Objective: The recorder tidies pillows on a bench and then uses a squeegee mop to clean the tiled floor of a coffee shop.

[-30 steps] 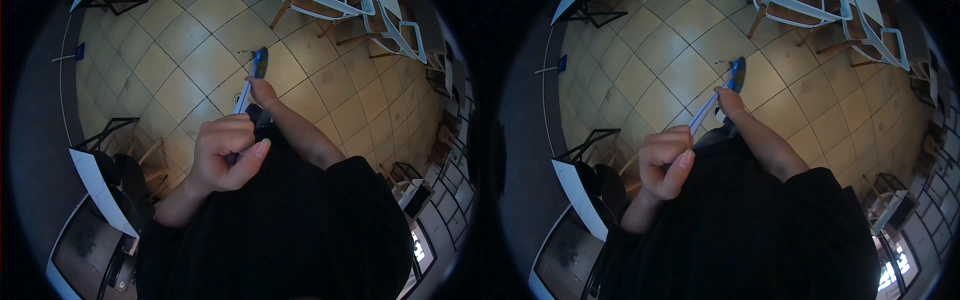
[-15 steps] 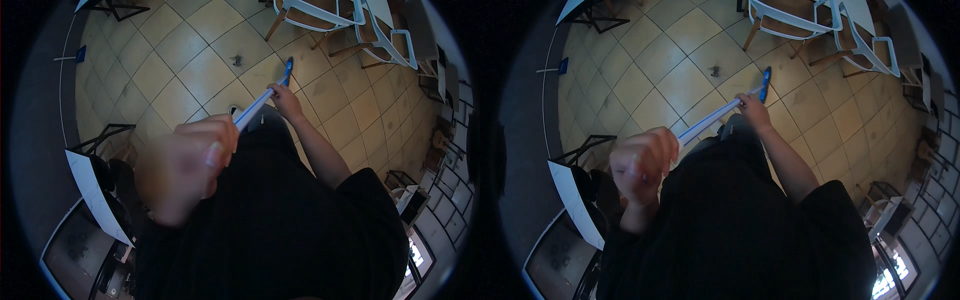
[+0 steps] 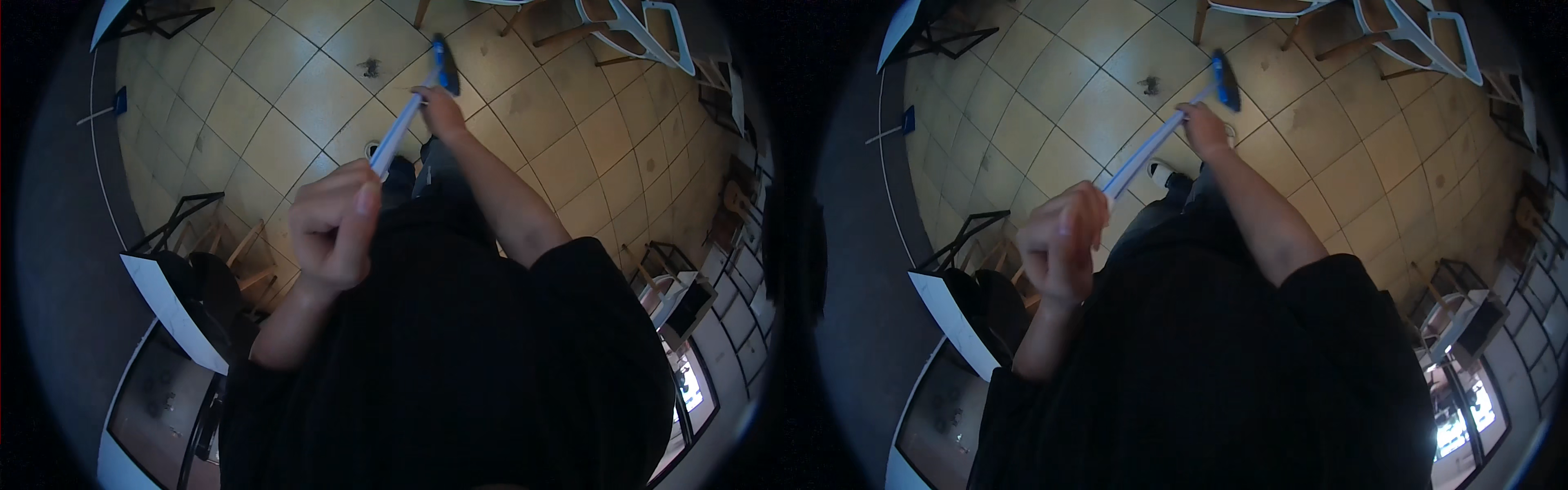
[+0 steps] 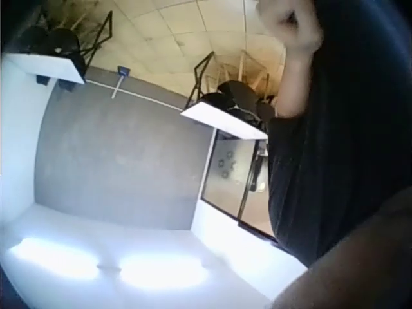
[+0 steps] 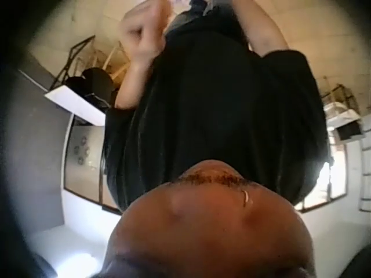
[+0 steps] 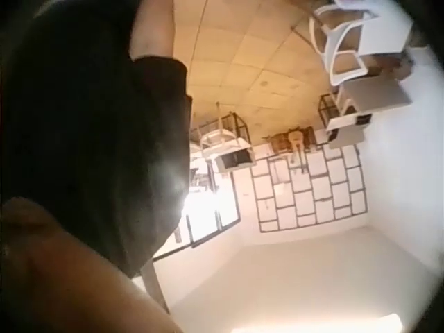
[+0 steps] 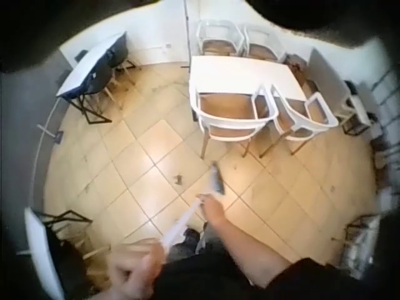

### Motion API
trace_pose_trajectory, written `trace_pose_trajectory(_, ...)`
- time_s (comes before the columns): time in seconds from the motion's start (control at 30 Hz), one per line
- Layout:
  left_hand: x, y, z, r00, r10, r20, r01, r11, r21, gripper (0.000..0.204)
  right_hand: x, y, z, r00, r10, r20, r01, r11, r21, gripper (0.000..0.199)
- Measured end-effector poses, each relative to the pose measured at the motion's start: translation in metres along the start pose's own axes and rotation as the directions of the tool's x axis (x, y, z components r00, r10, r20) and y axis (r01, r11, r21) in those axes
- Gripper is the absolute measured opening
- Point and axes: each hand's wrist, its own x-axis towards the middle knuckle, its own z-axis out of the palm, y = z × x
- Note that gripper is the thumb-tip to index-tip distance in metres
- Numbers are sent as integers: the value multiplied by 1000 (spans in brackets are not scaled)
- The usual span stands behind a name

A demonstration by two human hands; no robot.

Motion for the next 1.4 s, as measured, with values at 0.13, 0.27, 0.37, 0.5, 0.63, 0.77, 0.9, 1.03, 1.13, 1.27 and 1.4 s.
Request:
trace_pose_trajectory(0.13, 37, 29, 20, 989, 108, -101, -93, 985, 143, 42, 43, -53, 22, 988, -112, 110, 97, 986, 136, 25)
trace_pose_trajectory(0.27, 44, 72, 23, 972, 180, -151, -144, 964, 223, 44, 44, -102, -4, 944, -258, 207, 230, 961, 153, 19)
trace_pose_trajectory(0.37, 46, 111, 22, 966, 199, -166, -165, 967, 195, 45, 33, -112, -38, 943, -281, 177, 249, 951, 183, 18)
trace_pose_trajectory(0.5, 53, 110, 12, 981, 100, -165, -99, 995, 14, 48, 15, -65, -80, 963, -236, 130, 211, 961, 180, 21)
trace_pose_trajectory(0.63, 55, 54, 16, 959, -113, -261, 91, 992, -92, 51, 4, 1, -115, 969, -108, 223, 99, 994, 51, 21)
trace_pose_trajectory(0.77, 85, 29, 39, 904, -268, -334, 230, 962, -150, 54, 14, 28, -112, 973, 17, 229, -4, 998, -55, 18)
trace_pose_trajectory(0.9, 104, 35, 54, 952, -196, -234, 200, 980, -3, 51, 38, 20, -73, 976, -103, 192, 106, 994, -2, 19)
trace_pose_trajectory(1.03, 94, 42, 41, 982, -102, -160, 132, 972, 193, 48, 69, -38, -19, 960, -185, 211, 158, 978, 137, 17)
trace_pose_trajectory(1.13, 84, 64, 7, 980, 7, -198, 43, 968, 246, 45, 87, -91, 5, 934, -259, 245, 232, 964, 132, 16)
trace_pose_trajectory(1.27, 68, 109, -60, 951, 75, -300, -22, 985, 174, 48, 87, -149, -9, 905, -319, 281, 281, 945, 168, 17)
trace_pose_trajectory(1.4, 60, 110, -137, 953, 102, -284, -109, 994, -11, 52, 77, -156, -12, 931, -291, 219, 265, 954, 142, 22)
